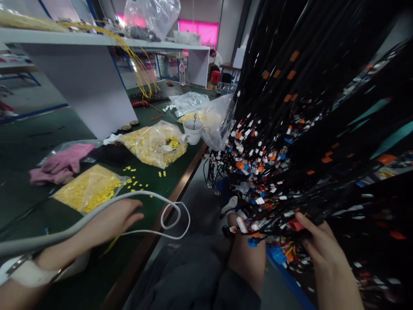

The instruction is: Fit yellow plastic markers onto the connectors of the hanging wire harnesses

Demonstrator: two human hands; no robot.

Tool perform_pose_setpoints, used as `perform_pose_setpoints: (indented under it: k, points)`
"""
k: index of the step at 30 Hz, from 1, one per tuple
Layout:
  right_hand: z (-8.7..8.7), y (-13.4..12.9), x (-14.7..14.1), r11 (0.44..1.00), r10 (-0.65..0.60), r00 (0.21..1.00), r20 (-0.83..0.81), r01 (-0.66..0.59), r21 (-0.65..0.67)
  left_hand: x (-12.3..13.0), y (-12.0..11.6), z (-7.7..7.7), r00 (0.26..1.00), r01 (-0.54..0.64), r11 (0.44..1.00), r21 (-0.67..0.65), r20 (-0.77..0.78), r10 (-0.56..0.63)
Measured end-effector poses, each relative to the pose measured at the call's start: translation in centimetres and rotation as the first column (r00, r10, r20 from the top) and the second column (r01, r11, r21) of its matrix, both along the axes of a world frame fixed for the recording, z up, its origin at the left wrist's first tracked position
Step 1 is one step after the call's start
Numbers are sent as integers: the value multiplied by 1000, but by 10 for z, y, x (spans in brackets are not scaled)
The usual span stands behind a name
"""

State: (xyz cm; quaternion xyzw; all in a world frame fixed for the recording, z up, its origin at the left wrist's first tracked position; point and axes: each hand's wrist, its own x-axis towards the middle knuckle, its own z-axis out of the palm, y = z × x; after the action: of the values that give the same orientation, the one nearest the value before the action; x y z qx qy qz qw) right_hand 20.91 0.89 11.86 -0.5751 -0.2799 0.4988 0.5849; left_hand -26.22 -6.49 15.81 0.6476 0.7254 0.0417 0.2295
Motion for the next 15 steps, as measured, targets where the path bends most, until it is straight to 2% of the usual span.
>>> perform_pose_setpoints:
  k: [1, 2, 3, 7, 11, 15]
  points:
    - [-1, 0, 0, 1000, -17, 1000, -6, 17, 3, -14, 5, -5, 986, -3, 1000, -6, -169, 2]
    - [-2, 0, 1, 1000, -30, 999, -10, 30, 4, -26, 9, -9, 963, -3, 1000, -10, -270, 0]
    - [-3, 0, 1, 999, -37, 999, -11, 37, 4, -38, 12, -13, 952, -25, 999, -28, -305, 15]
    - [-3, -3, 4, 999, -52, 999, -3, 52, -1, -63, 14, -29, 988, 28, 999, -25, -154, -31]
    - [-3, -2, 0, 998, -59, 998, -6, 59, 14, -67, 17, -40, 996, -58, 998, 6, -62, 59]
    - [-4, 1, -6, 998, -23, 1000, -6, 23, 53, -71, 22, -51, 988, -99, 992, 80, 126, 89]
